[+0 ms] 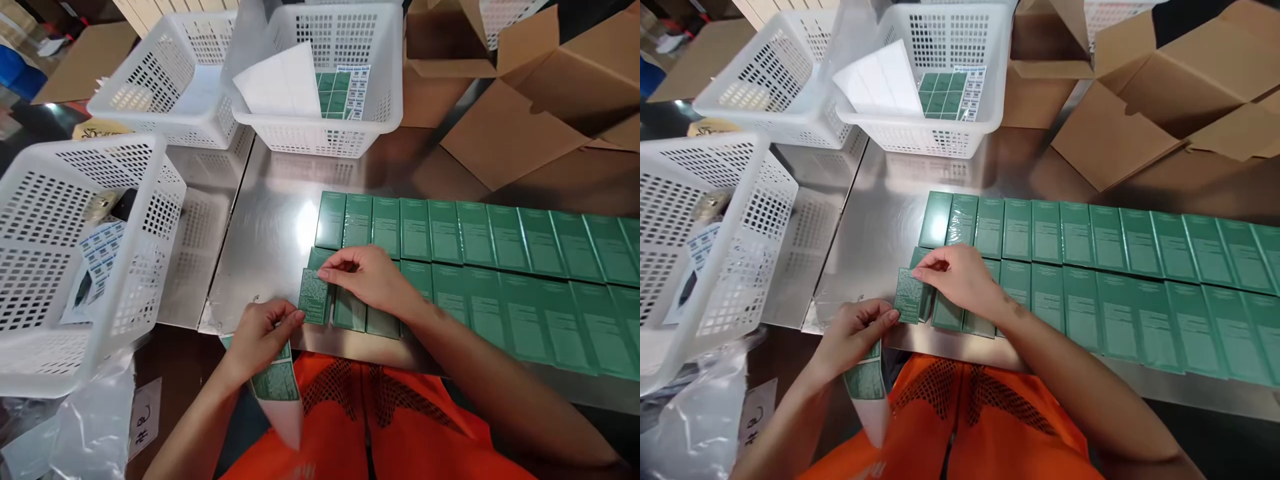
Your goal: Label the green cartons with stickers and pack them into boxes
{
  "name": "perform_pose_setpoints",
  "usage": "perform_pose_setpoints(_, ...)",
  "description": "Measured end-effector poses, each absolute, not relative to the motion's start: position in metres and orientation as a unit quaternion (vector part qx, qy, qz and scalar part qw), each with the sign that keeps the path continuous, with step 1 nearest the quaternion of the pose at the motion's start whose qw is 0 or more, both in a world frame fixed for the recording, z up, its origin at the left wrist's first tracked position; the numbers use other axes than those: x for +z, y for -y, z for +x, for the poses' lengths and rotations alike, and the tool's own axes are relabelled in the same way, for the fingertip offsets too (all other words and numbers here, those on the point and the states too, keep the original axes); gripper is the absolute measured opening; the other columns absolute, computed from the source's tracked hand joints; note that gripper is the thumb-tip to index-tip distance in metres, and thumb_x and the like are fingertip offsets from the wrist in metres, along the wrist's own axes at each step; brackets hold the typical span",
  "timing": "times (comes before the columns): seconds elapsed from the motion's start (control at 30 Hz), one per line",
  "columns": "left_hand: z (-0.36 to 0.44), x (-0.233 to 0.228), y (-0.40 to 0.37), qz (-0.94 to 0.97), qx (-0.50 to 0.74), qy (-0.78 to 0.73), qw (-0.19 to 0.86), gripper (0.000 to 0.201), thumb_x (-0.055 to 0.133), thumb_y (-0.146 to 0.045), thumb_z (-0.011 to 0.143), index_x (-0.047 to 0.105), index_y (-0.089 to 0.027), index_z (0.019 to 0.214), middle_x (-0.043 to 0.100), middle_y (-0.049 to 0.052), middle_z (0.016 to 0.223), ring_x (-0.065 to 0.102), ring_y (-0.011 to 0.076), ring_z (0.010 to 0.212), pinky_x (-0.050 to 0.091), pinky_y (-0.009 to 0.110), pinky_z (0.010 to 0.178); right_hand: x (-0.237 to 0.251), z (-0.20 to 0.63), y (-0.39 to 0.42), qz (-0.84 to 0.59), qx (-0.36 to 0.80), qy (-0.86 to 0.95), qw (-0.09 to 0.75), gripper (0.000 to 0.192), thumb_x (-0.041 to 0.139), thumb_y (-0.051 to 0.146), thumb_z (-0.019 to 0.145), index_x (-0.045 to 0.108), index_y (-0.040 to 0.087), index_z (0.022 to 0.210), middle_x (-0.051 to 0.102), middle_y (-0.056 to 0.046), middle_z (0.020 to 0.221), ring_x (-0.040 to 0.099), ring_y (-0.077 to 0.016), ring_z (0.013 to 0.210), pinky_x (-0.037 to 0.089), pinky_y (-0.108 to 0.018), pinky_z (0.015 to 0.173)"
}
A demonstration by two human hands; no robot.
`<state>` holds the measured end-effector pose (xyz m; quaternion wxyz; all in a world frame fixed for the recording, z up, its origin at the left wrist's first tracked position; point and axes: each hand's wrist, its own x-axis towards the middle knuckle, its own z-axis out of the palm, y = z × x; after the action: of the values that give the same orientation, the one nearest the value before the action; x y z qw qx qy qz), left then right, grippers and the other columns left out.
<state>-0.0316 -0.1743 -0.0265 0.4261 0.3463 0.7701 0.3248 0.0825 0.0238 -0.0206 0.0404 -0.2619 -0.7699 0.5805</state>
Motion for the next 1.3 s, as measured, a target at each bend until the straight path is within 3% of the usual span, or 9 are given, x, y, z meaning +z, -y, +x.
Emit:
perform_pose_setpoints(0.23,-0.031,-0.029,0.164,0.348,0.258,-0.797,0.421,0.042,0.049,-0.049,0.090,0.056,-0.019,0.061,0.050,-0.003,0.055,0.041,0.0123,0.053,0.026,0.026,0.053,-0.028,0.080,-0.021,-0.284,0.436,0.850,0.083,0.014,0.077,0.031,0.081,0.074,0.021,0.072,0.069,0.000,0.073,0.061,-0.0135,0.065,0.043,-0.027,0.061)
perform_pose_setpoints(0.5,-0.034,-0.021,0.153,0.346,0.196,-0.811,0.430,0.038,0.050,-0.046,0.086,0.056,-0.021,0.059,0.050,-0.003,0.051,0.043,0.0135,0.051,0.027,0.026,0.053,-0.034,0.079,-0.022,-0.283,0.421,0.859,0.068,0.013,0.077,0.029,0.082,0.074,0.021,0.073,0.067,0.000,0.074,0.061,-0.0143,0.067,0.044,-0.028,0.064)
perform_pose_setpoints(1.0,-0.036,-0.020,0.140,0.339,0.167,-0.817,0.436,0.038,0.051,-0.041,0.082,0.042,-0.023,0.050,0.042,-0.004,0.048,0.038,0.0143,0.050,0.023,0.027,0.051,-0.037,0.080,-0.014,-0.293,0.404,0.863,0.081,0.016,0.076,0.026,0.082,0.068,0.021,0.070,0.060,0.001,0.073,0.057,-0.0135,0.064,0.042,-0.028,0.061)
perform_pose_setpoints(1.07,-0.037,-0.019,0.138,0.346,0.155,-0.819,0.430,0.037,0.052,-0.040,0.082,0.042,-0.023,0.050,0.041,-0.004,0.048,0.037,0.0144,0.051,0.023,0.027,0.052,-0.041,0.080,-0.012,-0.318,0.403,0.851,0.111,0.017,0.080,0.025,0.077,0.064,0.020,0.080,0.060,0.000,0.083,0.055,-0.0115,0.059,0.044,-0.028,0.060)
perform_pose_setpoints(1.2,-0.041,-0.022,0.144,0.374,0.129,-0.810,0.432,0.047,0.051,-0.045,0.085,0.038,-0.023,0.046,0.034,-0.004,0.044,0.034,0.0141,0.048,0.020,0.028,0.051,-0.048,0.081,-0.013,-0.361,0.414,0.823,0.146,0.049,0.083,0.024,0.070,0.048,0.021,0.105,0.058,-0.002,0.100,0.051,-0.0091,0.052,0.046,-0.030,0.057)
perform_pose_setpoints(1.3,-0.042,-0.023,0.156,0.362,0.151,-0.831,0.394,0.053,0.052,-0.055,0.086,0.039,-0.022,0.047,0.035,-0.004,0.044,0.036,0.0135,0.047,0.021,0.028,0.051,-0.041,0.088,-0.012,-0.315,0.438,0.830,0.138,0.043,0.074,0.019,0.079,0.045,0.021,0.111,0.058,-0.004,0.102,0.056,-0.0117,0.061,0.049,-0.032,0.066)
